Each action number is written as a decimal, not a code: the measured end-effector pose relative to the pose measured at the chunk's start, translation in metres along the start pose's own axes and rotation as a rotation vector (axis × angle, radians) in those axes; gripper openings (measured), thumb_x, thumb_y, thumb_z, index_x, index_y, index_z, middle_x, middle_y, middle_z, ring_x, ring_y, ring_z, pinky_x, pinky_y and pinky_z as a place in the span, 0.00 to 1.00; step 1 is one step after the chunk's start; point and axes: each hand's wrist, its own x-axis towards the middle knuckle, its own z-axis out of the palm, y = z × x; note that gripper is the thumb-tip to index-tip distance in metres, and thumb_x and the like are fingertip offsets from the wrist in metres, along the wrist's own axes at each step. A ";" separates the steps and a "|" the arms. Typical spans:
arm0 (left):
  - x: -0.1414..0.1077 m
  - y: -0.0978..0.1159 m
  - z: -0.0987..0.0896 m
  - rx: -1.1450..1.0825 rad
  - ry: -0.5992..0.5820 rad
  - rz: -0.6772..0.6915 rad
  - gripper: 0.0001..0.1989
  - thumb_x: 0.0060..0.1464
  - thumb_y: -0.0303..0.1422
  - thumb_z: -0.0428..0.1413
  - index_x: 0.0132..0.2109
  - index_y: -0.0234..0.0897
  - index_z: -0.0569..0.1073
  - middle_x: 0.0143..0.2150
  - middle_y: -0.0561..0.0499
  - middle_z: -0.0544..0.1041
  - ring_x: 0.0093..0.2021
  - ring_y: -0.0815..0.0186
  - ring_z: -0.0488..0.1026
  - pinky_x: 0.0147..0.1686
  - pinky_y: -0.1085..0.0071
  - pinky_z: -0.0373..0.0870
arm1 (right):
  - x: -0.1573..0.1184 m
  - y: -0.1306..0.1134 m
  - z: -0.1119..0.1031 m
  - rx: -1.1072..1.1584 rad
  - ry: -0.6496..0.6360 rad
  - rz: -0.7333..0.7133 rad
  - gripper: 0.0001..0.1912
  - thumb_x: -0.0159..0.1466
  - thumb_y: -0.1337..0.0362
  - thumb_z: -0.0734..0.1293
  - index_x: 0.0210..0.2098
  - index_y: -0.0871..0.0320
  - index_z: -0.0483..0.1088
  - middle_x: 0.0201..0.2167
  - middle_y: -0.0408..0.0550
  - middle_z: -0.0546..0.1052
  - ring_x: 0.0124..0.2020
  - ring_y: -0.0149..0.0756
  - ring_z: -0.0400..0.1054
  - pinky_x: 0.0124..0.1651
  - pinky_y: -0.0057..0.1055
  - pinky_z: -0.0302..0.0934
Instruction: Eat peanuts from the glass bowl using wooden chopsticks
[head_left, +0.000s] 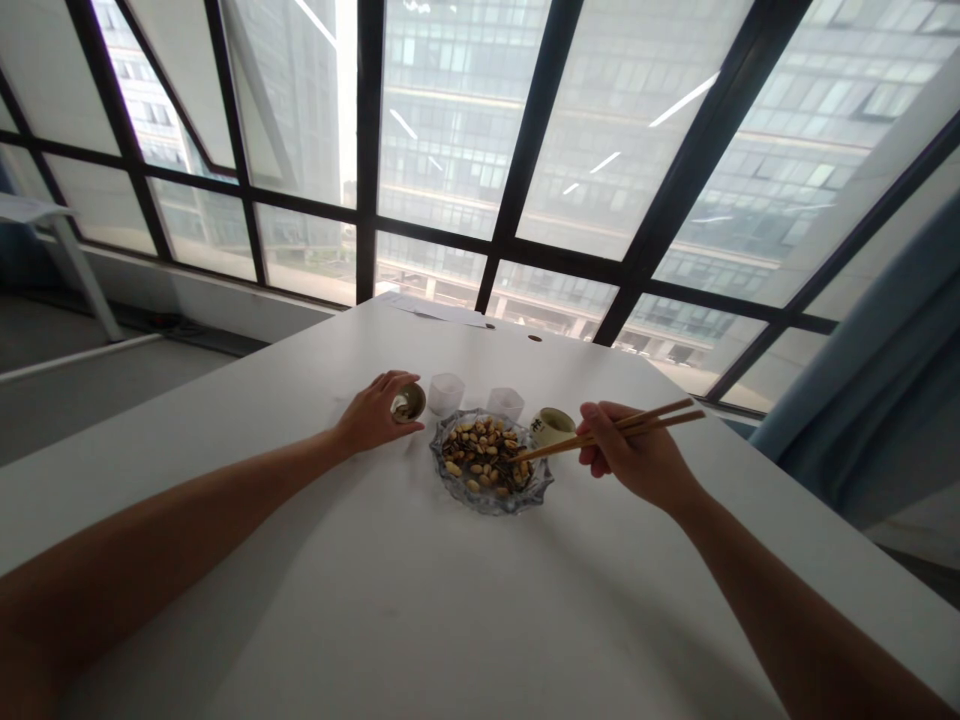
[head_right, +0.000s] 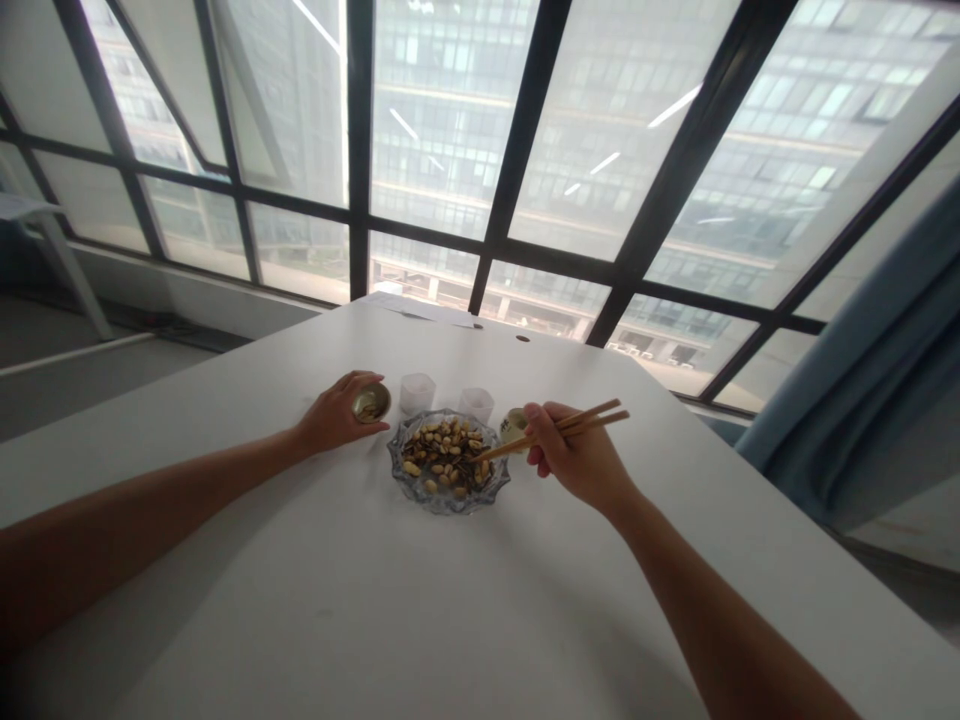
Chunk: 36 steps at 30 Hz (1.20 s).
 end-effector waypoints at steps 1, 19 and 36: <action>0.000 -0.001 0.001 0.004 0.000 -0.030 0.37 0.47 0.48 0.66 0.60 0.40 0.64 0.57 0.41 0.72 0.58 0.51 0.71 0.57 0.56 0.70 | 0.001 0.002 -0.001 0.022 0.012 0.009 0.32 0.60 0.34 0.64 0.25 0.59 0.70 0.15 0.46 0.73 0.13 0.29 0.65 0.14 0.24 0.59; 0.003 -0.007 -0.007 0.000 -0.041 -0.416 0.37 0.44 0.55 0.64 0.56 0.39 0.68 0.49 0.43 0.79 0.47 0.53 0.78 0.47 0.58 0.74 | 0.014 0.006 -0.024 0.115 0.241 -0.032 0.34 0.55 0.31 0.66 0.23 0.60 0.70 0.13 0.47 0.73 0.10 0.29 0.64 0.12 0.23 0.58; 0.152 0.162 0.107 0.129 -0.761 0.105 0.38 0.52 0.53 0.58 0.65 0.39 0.64 0.69 0.41 0.63 0.69 0.50 0.55 0.68 0.44 0.37 | 0.019 0.018 -0.058 -0.259 0.318 -0.113 0.36 0.61 0.30 0.57 0.26 0.59 0.69 0.16 0.49 0.74 0.14 0.33 0.69 0.16 0.27 0.60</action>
